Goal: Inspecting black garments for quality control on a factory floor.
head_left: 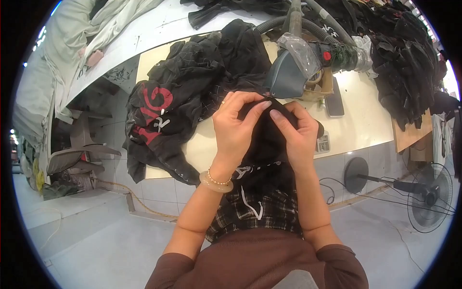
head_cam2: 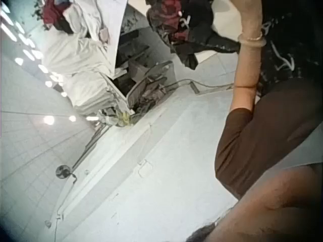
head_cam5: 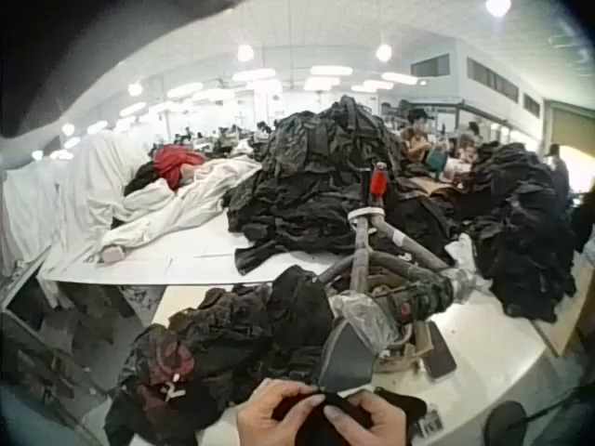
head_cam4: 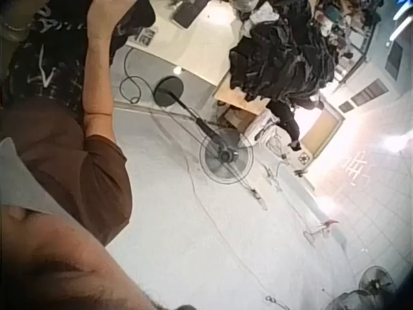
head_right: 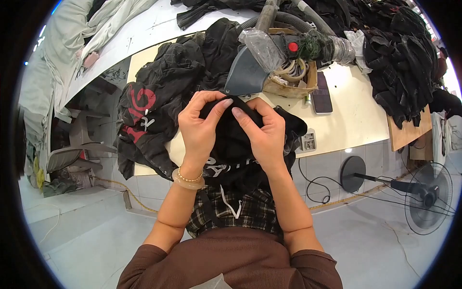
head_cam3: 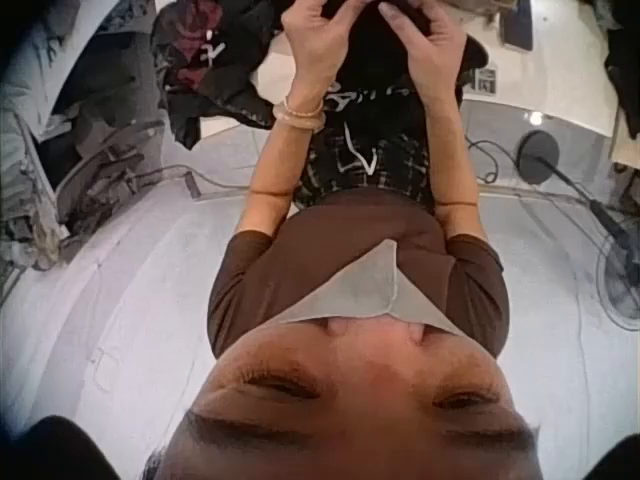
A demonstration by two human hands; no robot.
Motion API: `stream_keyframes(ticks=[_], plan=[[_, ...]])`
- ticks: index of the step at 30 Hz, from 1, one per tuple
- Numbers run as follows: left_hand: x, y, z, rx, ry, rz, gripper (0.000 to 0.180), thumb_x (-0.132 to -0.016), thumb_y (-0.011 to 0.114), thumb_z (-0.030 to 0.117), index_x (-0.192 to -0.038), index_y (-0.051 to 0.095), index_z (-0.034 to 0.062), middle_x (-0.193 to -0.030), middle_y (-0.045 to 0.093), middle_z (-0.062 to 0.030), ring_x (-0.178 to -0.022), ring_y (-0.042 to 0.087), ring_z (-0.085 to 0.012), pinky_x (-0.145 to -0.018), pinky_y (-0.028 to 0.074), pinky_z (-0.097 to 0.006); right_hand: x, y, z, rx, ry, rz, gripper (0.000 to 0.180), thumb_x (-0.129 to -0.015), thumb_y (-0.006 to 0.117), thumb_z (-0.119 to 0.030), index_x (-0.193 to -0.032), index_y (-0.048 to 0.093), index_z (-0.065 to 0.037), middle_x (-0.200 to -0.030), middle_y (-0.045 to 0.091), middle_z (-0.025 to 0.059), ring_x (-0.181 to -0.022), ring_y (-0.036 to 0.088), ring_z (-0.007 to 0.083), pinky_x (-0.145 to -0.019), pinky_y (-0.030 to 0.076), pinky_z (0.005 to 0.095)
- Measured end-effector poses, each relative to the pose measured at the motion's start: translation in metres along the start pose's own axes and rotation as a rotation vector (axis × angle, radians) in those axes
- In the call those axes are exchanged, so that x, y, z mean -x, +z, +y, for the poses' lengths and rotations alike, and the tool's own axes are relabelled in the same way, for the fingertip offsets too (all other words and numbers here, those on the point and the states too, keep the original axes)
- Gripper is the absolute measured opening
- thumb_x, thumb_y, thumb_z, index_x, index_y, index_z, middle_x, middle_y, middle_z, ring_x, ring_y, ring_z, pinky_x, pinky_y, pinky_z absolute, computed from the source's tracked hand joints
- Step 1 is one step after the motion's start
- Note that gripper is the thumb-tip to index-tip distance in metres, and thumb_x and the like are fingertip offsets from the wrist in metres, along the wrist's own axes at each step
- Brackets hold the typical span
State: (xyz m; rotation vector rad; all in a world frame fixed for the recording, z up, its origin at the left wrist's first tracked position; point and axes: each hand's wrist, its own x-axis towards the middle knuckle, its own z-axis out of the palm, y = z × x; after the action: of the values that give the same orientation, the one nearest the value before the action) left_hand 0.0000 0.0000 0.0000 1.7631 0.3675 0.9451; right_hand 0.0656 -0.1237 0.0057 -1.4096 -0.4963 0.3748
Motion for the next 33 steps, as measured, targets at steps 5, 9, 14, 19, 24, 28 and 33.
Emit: stream_keyframes(ticks=[5, 9, 14, 19, 24, 28, 33], plan=[[-0.001, 0.003, -0.002, 0.008, 0.003, 0.033, 0.012, -0.080, 0.078, 0.003, -0.090, 0.072, -0.0019, -0.085, 0.072, -0.0074, -0.079, 0.062, -0.0195, -0.073, 0.048, -0.030, 0.000, 0.002, 0.002, -0.060, 0.026, 0.020, 0.013, -0.092, 0.072, -0.009, -0.088, 0.065, 0.000, -0.080, 0.060, -0.0049, -0.076, 0.048, 0.0028, -0.070, 0.039, 0.0186], [-0.001, 0.001, 0.001, 0.008, -0.031, 0.007, 0.012, -0.082, 0.078, 0.003, -0.091, 0.072, -0.0031, -0.085, 0.070, -0.0060, -0.079, 0.061, -0.0164, -0.074, 0.048, -0.028, 0.001, 0.002, 0.001, -0.112, 0.040, 0.008, 0.013, -0.093, 0.071, -0.010, -0.089, 0.065, 0.001, -0.079, 0.060, -0.0051, -0.075, 0.048, 0.0022, -0.067, 0.039, 0.0187], [0.001, 0.000, 0.009, 0.065, -0.169, -0.008, 0.012, -0.084, 0.078, 0.003, -0.092, 0.071, -0.0045, -0.085, 0.068, -0.0012, -0.082, 0.060, -0.0082, -0.079, 0.047, -0.022, 0.000, 0.002, 0.001, -0.194, 0.082, 0.005, 0.013, -0.094, 0.070, -0.010, -0.090, 0.065, 0.001, -0.079, 0.060, -0.0052, -0.075, 0.049, 0.0020, -0.067, 0.039, 0.0182], [-0.004, -0.020, 0.015, 0.106, -0.242, -0.156, 0.024, -0.082, 0.079, 0.003, -0.103, 0.068, -0.0011, -0.090, 0.065, 0.0009, -0.086, 0.058, -0.0059, -0.080, 0.046, -0.020, 0.003, -0.011, -0.008, -0.121, 0.112, -0.071, 0.011, -0.092, 0.070, -0.008, -0.093, 0.065, 0.002, -0.083, 0.062, -0.0016, -0.076, 0.051, 0.0051, -0.069, 0.043, 0.0227], [0.000, -0.045, 0.025, 0.116, -0.295, -0.367, 0.027, -0.078, 0.081, 0.000, -0.099, 0.065, 0.0026, -0.081, 0.052, 0.0032, -0.075, 0.047, -0.0055, -0.069, 0.042, -0.022, 0.001, -0.025, -0.009, 0.332, -0.257, -0.001, 0.017, -0.078, 0.068, 0.010, -0.087, 0.060, -0.001, -0.086, 0.055, 0.0085, -0.072, 0.055, 0.0191, -0.069, 0.046, 0.0282], [0.015, -0.027, 0.023, -0.178, 0.070, -0.223, 0.028, -0.072, 0.078, -0.008, -0.090, 0.060, 0.0029, -0.073, 0.044, -0.0015, -0.064, 0.039, -0.0093, -0.055, 0.035, -0.026, 0.000, -0.023, -0.004, 0.473, -0.530, 0.073, 0.022, -0.072, 0.065, 0.015, -0.083, 0.056, -0.002, -0.089, 0.053, 0.0084, -0.070, 0.053, 0.0205, -0.064, 0.045, 0.0283], [0.021, -0.022, 0.007, -0.264, 0.304, 0.034, 0.029, -0.067, 0.076, -0.009, -0.084, 0.056, 0.0028, -0.074, 0.049, -0.0065, -0.060, 0.049, -0.0178, -0.051, 0.038, -0.030, 0.002, -0.023, -0.001, 0.623, -0.707, 0.148, 0.026, -0.069, 0.062, 0.019, -0.082, 0.056, -0.002, -0.090, 0.052, 0.0077, -0.064, 0.049, 0.0178, -0.055, 0.041, 0.0271]])
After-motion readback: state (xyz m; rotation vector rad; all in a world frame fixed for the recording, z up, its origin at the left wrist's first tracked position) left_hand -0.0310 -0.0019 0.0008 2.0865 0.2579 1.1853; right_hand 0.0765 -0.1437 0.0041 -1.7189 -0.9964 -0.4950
